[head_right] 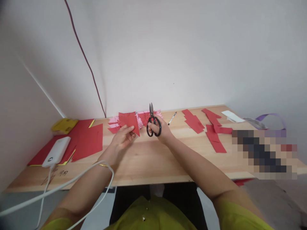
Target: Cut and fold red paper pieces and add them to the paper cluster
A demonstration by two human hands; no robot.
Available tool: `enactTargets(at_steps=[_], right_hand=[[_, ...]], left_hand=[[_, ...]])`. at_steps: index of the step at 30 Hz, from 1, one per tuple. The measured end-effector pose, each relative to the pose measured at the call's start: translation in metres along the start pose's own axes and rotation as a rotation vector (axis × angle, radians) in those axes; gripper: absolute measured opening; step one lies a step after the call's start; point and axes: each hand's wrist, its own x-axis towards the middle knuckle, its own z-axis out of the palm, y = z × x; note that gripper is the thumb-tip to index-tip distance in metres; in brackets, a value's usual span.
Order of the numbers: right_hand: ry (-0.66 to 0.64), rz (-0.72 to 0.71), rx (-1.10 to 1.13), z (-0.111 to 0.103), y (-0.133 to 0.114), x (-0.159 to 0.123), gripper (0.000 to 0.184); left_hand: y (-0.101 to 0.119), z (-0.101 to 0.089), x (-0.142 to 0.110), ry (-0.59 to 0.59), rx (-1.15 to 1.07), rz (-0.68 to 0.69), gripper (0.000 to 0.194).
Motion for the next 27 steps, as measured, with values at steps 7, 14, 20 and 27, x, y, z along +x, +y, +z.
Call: enactTargets(at_steps=[7,14,20,27], right_hand=[[-0.014,0.215,0.112,-0.006,0.007,-0.006,0.039],[0.012,0.192,0.058,-0.011,0.013,-0.009,0.054],[0.036,-0.007,-0.093,-0.012,0.009,-0.009,0.058],[0.033,-0.015,-0.229,-0.009,0.010,-0.013,0.051]], left_hand=[[-0.015,0.009,0.011,0.081,-0.043,0.113,0.036],[-0.019,0.006,0.006,-0.071,0.053,0.340,0.022],[-0.026,0.010,0.000,-0.006,-0.069,0.109,0.024],[-0.032,0.012,0.001,0.091,-0.052,0.091,0.026]])
